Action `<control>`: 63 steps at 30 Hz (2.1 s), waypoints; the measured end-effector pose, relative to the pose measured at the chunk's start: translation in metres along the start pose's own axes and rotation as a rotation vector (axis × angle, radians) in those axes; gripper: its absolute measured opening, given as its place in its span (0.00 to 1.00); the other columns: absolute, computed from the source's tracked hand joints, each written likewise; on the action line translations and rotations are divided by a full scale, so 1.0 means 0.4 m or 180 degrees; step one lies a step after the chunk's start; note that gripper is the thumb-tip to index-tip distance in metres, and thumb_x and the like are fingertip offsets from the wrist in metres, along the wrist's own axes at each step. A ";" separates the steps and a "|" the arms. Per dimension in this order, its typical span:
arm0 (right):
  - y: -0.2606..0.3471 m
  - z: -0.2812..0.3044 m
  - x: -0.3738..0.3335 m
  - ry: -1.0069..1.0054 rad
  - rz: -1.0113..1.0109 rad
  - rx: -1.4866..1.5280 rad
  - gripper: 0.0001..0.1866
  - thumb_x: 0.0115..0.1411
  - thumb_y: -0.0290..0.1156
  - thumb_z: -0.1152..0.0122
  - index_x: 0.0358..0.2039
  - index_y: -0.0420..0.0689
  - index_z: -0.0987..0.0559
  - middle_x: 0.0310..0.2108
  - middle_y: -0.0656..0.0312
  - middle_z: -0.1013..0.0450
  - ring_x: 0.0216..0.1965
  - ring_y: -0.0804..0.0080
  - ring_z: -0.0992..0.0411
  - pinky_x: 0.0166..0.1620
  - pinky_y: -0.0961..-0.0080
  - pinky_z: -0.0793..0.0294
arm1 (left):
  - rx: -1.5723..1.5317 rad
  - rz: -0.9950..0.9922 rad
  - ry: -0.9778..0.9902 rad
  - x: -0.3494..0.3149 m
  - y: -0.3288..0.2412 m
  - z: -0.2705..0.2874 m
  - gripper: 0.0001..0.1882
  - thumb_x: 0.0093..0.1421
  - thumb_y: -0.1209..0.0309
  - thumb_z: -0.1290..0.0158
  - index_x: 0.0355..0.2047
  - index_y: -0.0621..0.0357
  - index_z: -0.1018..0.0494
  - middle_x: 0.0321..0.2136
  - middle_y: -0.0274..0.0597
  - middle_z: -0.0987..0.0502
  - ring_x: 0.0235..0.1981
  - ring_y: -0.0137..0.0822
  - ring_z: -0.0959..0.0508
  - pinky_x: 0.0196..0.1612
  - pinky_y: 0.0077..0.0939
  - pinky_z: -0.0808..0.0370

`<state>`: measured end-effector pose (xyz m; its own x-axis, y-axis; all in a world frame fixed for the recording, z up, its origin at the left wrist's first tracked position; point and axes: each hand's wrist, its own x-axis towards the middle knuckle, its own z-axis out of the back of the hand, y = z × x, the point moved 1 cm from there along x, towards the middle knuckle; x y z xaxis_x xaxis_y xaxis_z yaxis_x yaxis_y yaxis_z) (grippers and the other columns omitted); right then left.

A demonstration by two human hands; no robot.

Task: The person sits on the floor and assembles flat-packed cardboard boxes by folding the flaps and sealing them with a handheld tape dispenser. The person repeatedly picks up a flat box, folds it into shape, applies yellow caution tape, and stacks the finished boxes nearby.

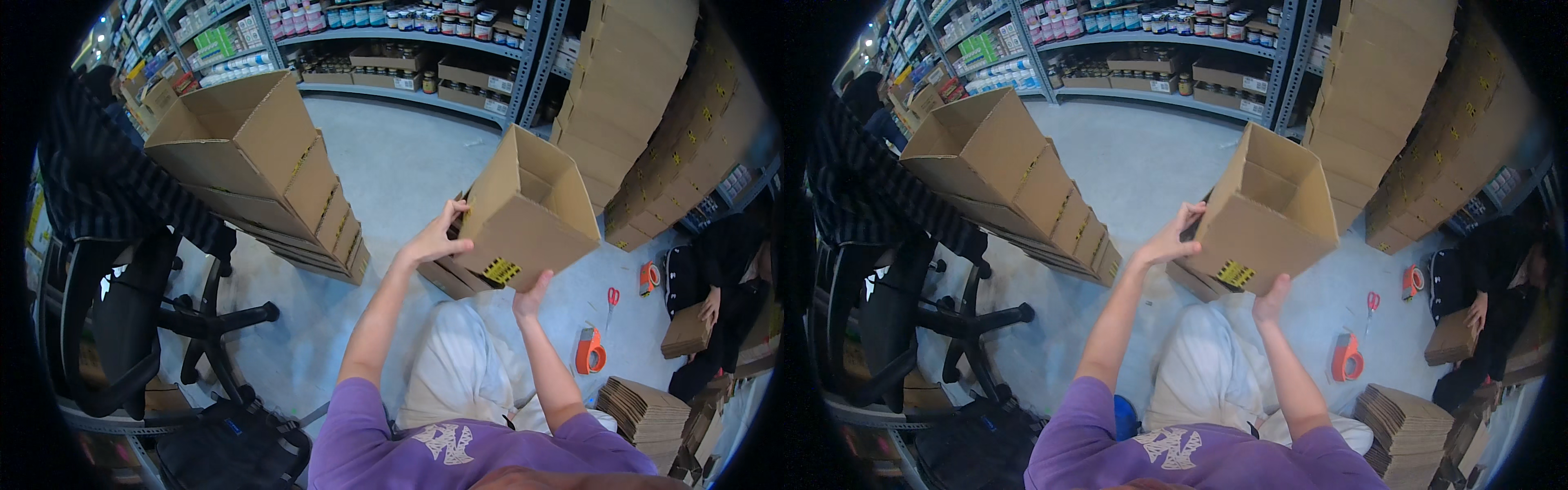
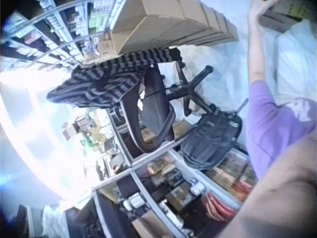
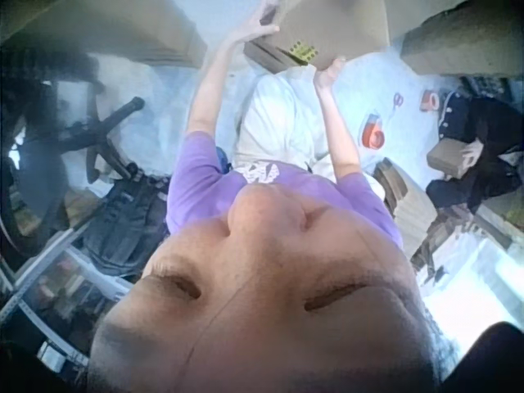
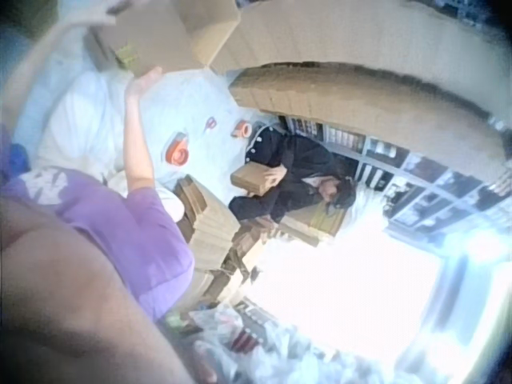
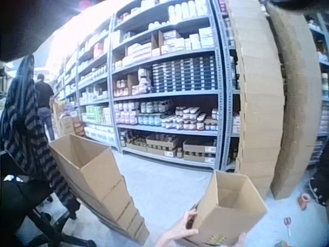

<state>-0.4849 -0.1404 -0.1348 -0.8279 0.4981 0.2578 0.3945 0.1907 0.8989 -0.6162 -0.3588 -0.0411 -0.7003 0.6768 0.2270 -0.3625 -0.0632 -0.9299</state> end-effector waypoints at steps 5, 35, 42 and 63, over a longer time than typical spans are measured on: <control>0.075 -0.155 0.050 0.0459 0.0693 -0.1832 0.34 0.68 0.49 0.59 0.63 0.34 0.47 0.63 0.45 0.47 0.65 0.51 0.50 0.66 0.62 0.53 | 0.0101 0.0291 -0.0430 -0.027 -0.013 0.057 0.42 0.50 0.53 0.37 0.59 0.63 0.41 0.56 0.56 0.33 0.59 0.46 0.33 0.60 0.34 0.37; 0.312 -0.259 0.421 0.1029 -0.1043 -0.2384 0.34 0.51 0.23 0.53 0.60 0.40 0.47 0.47 0.40 0.30 0.40 0.45 0.25 0.24 0.64 0.17 | 0.3714 0.1434 0.0130 0.299 -0.240 0.162 0.23 0.54 0.66 0.49 0.52 0.56 0.29 0.41 0.58 0.22 0.43 0.55 0.22 0.48 0.42 0.26; 0.262 -0.269 0.420 0.0874 -0.0911 -0.2346 0.28 0.52 0.20 0.56 0.55 0.34 0.46 0.47 0.34 0.33 0.38 0.41 0.25 0.21 0.62 0.19 | 0.3450 0.0913 0.0077 0.288 -0.152 0.203 0.17 0.58 0.69 0.50 0.46 0.64 0.33 0.38 0.63 0.23 0.43 0.60 0.25 0.46 0.47 0.28; 0.227 -0.321 0.462 0.0999 -0.1014 -0.3088 0.30 0.51 0.25 0.51 0.53 0.28 0.45 0.47 0.23 0.37 0.45 0.33 0.30 0.47 0.55 0.25 | 0.3020 0.0441 0.0244 0.281 -0.017 0.276 0.26 0.59 0.69 0.51 0.56 0.67 0.38 0.50 0.67 0.31 0.54 0.59 0.32 0.56 0.43 0.34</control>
<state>-0.6534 -0.1398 0.0399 -0.9571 0.2774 -0.0833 -0.2293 -0.5501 0.8030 -0.7604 -0.3631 0.0227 -0.7444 0.6627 0.0818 -0.6497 -0.6906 -0.3178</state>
